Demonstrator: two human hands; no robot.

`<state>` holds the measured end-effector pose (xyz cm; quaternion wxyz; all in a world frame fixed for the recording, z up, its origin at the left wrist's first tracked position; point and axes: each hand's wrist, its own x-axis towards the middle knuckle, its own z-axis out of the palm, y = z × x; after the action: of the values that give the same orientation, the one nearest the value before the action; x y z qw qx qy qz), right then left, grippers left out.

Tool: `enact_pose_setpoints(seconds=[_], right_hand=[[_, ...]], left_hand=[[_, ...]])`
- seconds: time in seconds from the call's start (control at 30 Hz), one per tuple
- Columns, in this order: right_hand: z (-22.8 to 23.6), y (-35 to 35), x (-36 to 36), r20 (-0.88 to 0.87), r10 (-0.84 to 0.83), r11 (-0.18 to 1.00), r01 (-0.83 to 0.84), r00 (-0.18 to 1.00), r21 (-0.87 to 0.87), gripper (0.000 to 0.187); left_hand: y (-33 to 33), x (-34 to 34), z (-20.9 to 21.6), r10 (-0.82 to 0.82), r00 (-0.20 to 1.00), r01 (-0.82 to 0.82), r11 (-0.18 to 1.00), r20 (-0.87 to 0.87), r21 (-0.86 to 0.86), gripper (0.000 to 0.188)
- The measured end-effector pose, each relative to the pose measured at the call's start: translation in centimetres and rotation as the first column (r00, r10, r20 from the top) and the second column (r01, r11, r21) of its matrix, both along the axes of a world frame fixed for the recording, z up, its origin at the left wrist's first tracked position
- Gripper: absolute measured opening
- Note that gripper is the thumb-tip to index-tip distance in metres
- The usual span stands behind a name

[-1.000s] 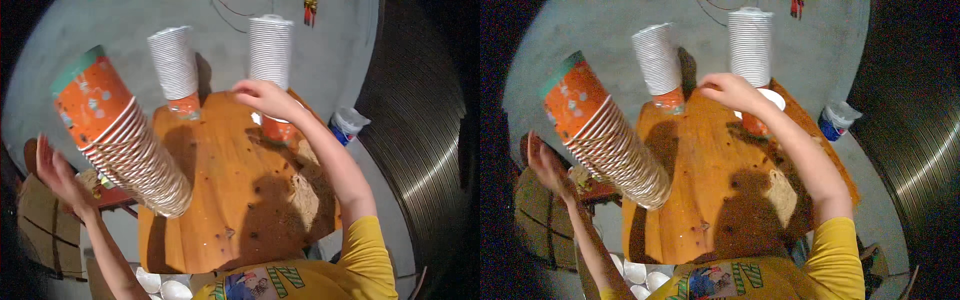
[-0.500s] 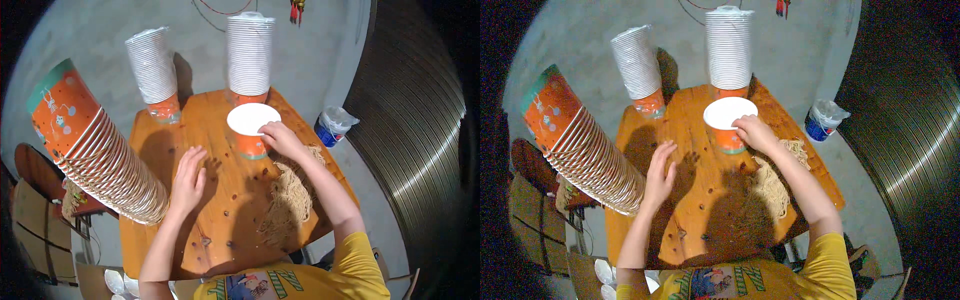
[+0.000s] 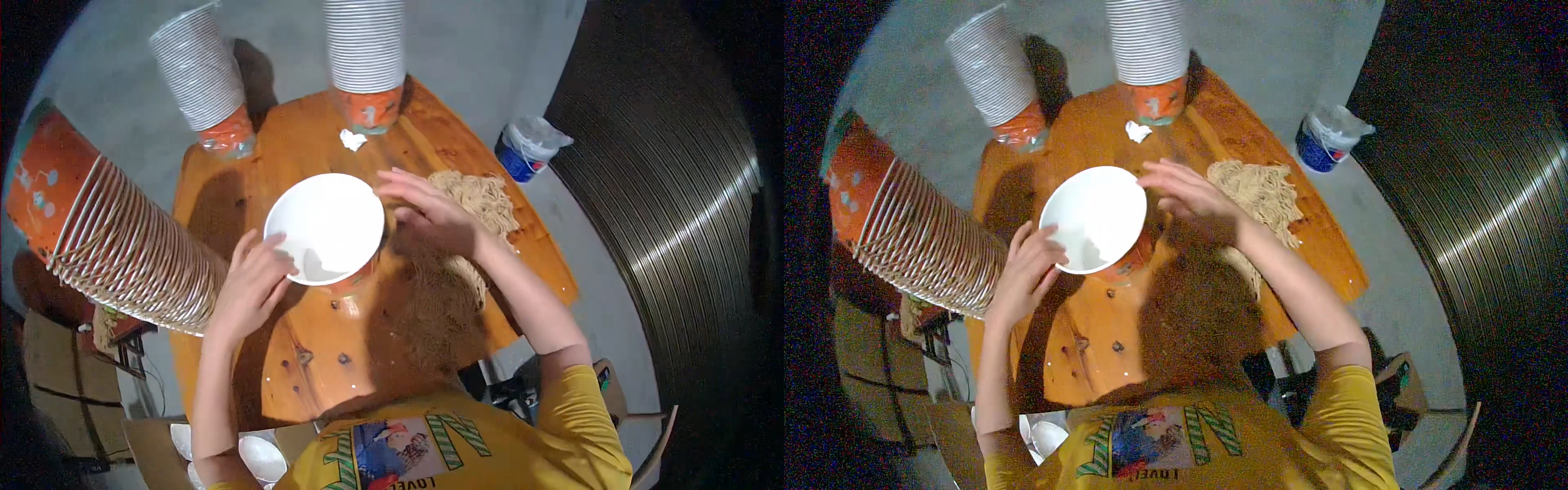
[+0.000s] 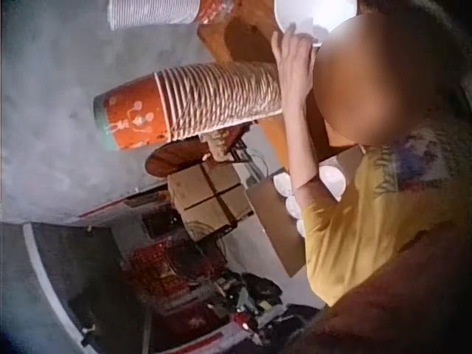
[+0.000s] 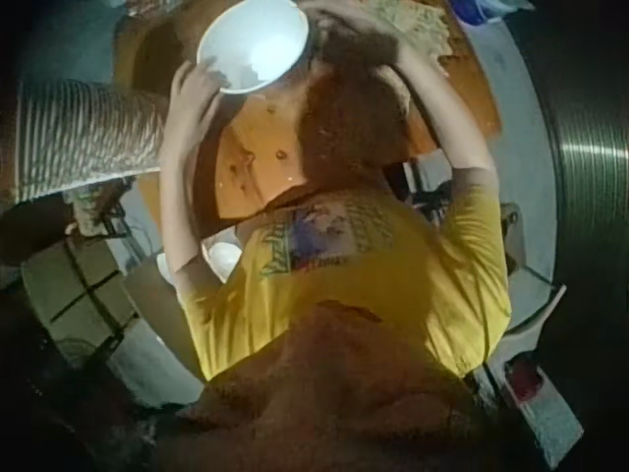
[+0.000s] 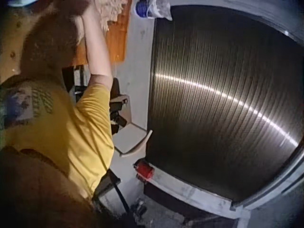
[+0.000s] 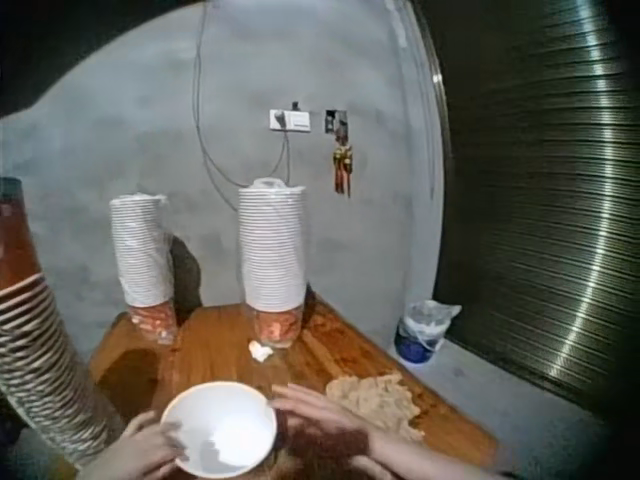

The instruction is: Stacking paper bowls into plastic bags and placing them into a cardboard box.

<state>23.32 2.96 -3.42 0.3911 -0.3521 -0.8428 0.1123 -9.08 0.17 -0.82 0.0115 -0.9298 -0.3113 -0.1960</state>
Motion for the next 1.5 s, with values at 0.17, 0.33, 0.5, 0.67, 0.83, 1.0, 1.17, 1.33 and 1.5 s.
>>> enact_pose_setpoints(seconds=[0.17, 0.33, 0.5, 0.67, 0.83, 1.0, 1.17, 1.33, 1.5], right_hand=[[-1.0, -3.7, 1.1, 0.016, -0.122, 0.969, 0.123, 0.992, -0.214, 0.023], [-1.8, -6.1, 0.9, 0.179, -0.088, 0.945, 0.139, 0.980, -0.297, 0.024], [-2.9, -4.7, 1.4, 0.199, -0.163, 0.964, 0.199, 0.966, -0.176, 0.019], [-4.3, -3.3, 2.1, 0.499, -0.094, 0.986, 0.012, 0.861, 0.166, 0.018], [-2.7, -3.7, 2.2, 0.134, -0.015, 0.996, 0.002, 0.991, 0.092, 0.012], [3.7, -8.6, -2.7, -0.340, 0.046, 0.969, -0.124, 0.939, -0.213, 0.007], [5.8, -9.5, -5.9, -0.430, 0.127, 0.991, -0.132, 0.894, 0.020, 0.005], [8.1, -9.8, -6.6, -0.348, 0.079, 0.994, -0.046, 0.934, 0.102, 0.007], [5.4, -10.1, -4.5, -0.302, -0.067, 0.998, 0.069, 0.951, -0.004, 0.010]], left_hand=[[-3.6, 0.8, 0.2, 0.023, 0.999, -0.023, 1.000, -0.023, 0.018, 0.023], [-6.0, 1.2, 0.1, 0.074, 0.997, -0.074, 0.997, 0.000, 0.024, 0.032], [-7.1, 2.5, 0.0, 0.105, 0.992, -0.106, 0.994, 0.065, 0.004, 0.033], [-8.2, 3.4, 0.3, 0.143, 0.981, -0.143, 0.990, 0.131, -0.011, 0.035], [-8.4, 4.3, 0.6, 0.121, 0.973, -0.136, 0.988, 0.195, 0.067, 0.036], [-8.9, 5.8, 1.4, 0.134, 0.854, -0.129, 0.991, 0.503, -0.044, 0.034], [-10.0, 8.6, 3.4, 0.294, 0.609, 0.218, 0.831, 0.737, -0.512, 0.038], [-10.1, 8.7, 3.5, 0.497, 0.423, 0.589, 0.485, 0.758, -0.646, 0.024], [-11.6, 7.1, 0.8, 0.501, 0.537, 0.483, 0.476, 0.678, -0.735, 0.020]])
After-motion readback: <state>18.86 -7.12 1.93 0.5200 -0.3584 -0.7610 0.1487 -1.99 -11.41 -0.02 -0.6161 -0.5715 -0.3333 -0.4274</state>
